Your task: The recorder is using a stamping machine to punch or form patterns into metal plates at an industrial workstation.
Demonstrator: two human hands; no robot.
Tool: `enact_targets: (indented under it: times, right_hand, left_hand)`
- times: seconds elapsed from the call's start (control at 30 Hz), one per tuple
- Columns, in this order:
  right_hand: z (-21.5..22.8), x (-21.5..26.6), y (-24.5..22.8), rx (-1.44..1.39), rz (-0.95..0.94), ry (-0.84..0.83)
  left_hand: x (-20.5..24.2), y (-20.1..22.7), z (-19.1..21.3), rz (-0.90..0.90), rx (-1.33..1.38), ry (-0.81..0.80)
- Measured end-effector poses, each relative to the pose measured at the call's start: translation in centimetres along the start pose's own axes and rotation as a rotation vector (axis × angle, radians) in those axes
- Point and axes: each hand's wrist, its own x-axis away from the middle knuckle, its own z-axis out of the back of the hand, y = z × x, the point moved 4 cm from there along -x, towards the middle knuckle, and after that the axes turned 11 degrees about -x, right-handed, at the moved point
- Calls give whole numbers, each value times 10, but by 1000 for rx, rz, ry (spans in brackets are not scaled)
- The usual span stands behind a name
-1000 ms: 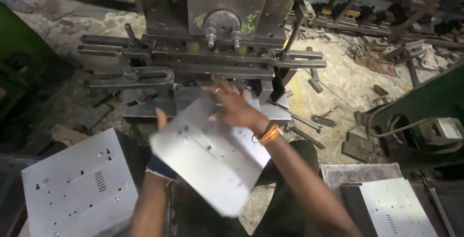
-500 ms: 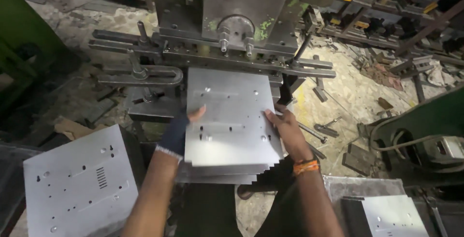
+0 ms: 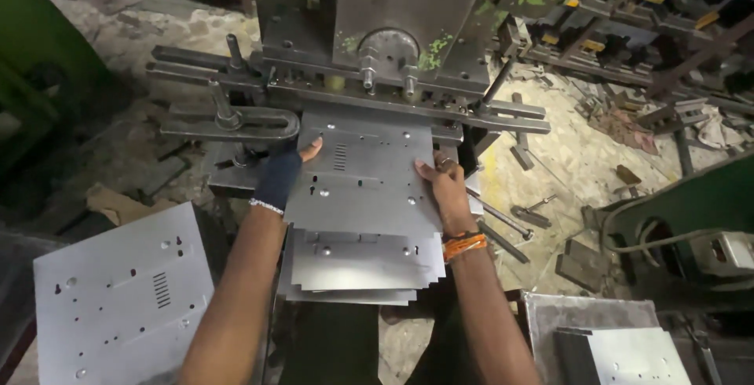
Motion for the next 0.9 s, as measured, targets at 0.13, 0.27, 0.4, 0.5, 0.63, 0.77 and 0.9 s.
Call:
enact_targets:
  times: [0.13,0.27,0.4,0.5,0.63,0.77,0.9]
  right_hand:
    - [-2,3,-2,-45,11,-66]
    - [-7,5,0,-108,-58,-49]
    - [-1,4,10,-164,-3,-79]
    - [-4,9,0,-69,-18,-18]
    - [4,36,-13,-5,-99,21]
    - [29,48,6,343,108,27]
    - [49,71,17,694,315,216]
  left_hand:
    - [-2,5,-1,-148,-76,67]
    - [12,18,2,103,157,-140]
    - [12,12,-7,49,433,-225]
    - [-5,-18,-10,-35,151,-64]
    - [67,65,34,-76,-27,51]
    - [129,75,56,45,109,181]
    - [152,57,70,-72,223,496]
